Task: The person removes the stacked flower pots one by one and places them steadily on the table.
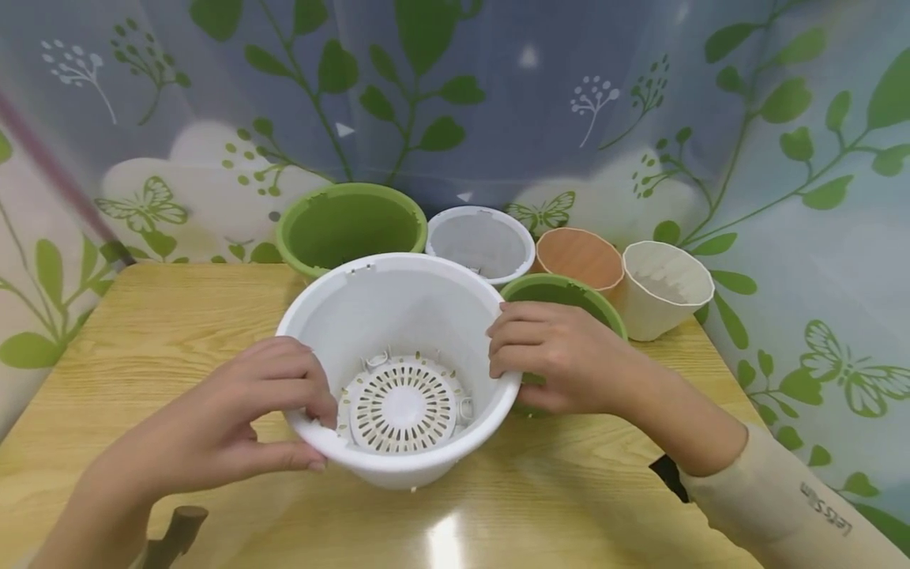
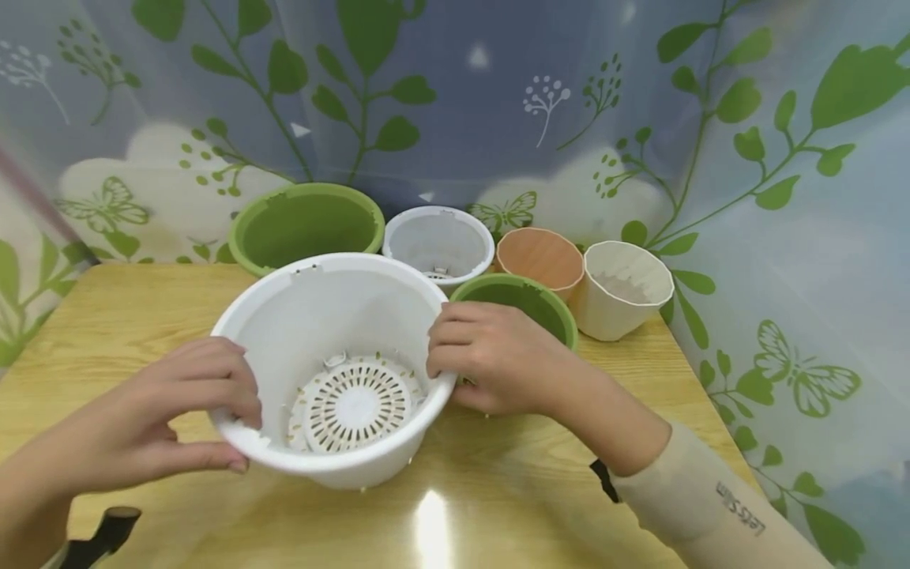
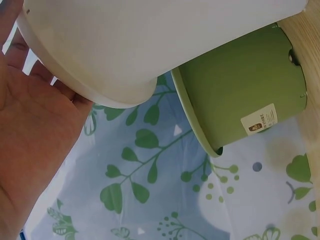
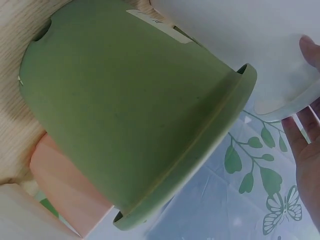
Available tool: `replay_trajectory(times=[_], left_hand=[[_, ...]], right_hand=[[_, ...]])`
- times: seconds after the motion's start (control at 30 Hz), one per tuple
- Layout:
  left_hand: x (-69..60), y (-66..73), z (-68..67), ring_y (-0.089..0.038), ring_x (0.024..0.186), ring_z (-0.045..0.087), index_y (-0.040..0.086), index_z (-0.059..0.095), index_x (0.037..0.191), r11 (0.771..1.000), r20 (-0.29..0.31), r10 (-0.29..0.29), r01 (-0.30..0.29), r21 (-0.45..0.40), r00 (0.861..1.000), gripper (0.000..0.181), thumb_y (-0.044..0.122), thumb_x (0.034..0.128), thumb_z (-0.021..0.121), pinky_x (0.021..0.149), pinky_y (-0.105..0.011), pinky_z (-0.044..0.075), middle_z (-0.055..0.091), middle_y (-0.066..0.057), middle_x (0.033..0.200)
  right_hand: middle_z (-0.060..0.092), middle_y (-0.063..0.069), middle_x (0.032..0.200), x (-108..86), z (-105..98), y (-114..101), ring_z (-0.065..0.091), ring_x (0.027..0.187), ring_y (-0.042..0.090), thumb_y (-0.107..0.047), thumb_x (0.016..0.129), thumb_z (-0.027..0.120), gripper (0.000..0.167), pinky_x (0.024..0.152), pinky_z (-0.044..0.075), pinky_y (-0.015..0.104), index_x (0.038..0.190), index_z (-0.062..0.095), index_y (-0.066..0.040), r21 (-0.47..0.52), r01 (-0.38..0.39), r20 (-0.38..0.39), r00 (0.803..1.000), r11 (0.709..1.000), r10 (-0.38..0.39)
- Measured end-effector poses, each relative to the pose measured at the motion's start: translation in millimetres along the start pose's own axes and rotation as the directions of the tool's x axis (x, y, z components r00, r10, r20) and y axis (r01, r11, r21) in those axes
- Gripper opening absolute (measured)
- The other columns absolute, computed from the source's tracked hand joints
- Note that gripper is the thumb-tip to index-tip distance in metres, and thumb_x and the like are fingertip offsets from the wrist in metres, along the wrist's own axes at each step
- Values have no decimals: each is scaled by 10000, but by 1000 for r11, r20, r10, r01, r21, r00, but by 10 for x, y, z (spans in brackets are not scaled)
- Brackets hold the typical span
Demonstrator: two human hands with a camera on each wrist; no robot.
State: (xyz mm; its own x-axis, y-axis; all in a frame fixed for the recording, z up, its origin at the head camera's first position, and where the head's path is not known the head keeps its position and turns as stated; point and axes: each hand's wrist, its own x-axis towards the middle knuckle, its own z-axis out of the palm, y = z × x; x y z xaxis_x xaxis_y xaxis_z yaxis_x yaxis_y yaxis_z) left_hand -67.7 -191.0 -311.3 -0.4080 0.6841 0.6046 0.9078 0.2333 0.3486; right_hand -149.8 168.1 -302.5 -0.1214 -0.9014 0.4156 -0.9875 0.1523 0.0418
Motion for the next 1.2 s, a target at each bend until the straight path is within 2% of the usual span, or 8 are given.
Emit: replay_trajectory(times=[0.37, 0.57, 0.87, 1.0, 1.2], left_hand=[[25, -37, 25, -69, 963, 497, 243, 663, 977, 1000, 0, -22, 22, 9, 1000, 304, 347, 761, 850, 908, -237, 337, 594, 124, 1008], [37, -66, 36, -68, 957, 500, 244, 664, 974, 1000, -3, -18, 18, 2, 1000, 316, 320, 742, 865, 902, -238, 339, 596, 123, 1004], [50, -104, 52, -80, 967, 507, 246, 664, 975, 1000, -4, -17, 17, 3, 1000, 291, 363, 775, 840, 913, -243, 342, 603, 133, 999], [63, -131, 58, -75, 958, 508, 240, 665, 975, 1000, -9, -8, 8, 3, 1000, 307, 338, 755, 855, 909, -247, 342, 602, 127, 997], [65, -162, 67, -57, 954, 509, 254, 667, 978, 1000, -1, -21, 21, 8, 1000, 299, 363, 764, 845, 919, -251, 339, 598, 137, 999]], right_hand=[[682, -40, 973, -39, 11, 46, 615, 1055, 202, -150, 771, 777, 163, 1013, 463, 346, 893, 669, -155, 31, -16, -24, 1000, 999, 17], [681, -45, 979, -56, 19, 67, 616, 1068, 207, -151, 774, 776, 163, 1036, 445, 344, 900, 672, -152, 40, -16, -34, 999, 999, 17], [688, -35, 970, -70, 23, 98, 617, 1074, 213, -111, 759, 752, 159, 1042, 442, 348, 892, 673, -148, 33, -19, -36, 999, 999, 20], [689, -26, 969, -75, 25, 123, 618, 1074, 223, -115, 760, 756, 159, 1033, 448, 360, 893, 673, -142, 37, -14, -43, 999, 999, 16], [691, -18, 964, -92, 34, 143, 622, 1076, 237, -122, 754, 776, 178, 1033, 449, 369, 899, 674, -132, 45, -12, -56, 998, 999, 15]])
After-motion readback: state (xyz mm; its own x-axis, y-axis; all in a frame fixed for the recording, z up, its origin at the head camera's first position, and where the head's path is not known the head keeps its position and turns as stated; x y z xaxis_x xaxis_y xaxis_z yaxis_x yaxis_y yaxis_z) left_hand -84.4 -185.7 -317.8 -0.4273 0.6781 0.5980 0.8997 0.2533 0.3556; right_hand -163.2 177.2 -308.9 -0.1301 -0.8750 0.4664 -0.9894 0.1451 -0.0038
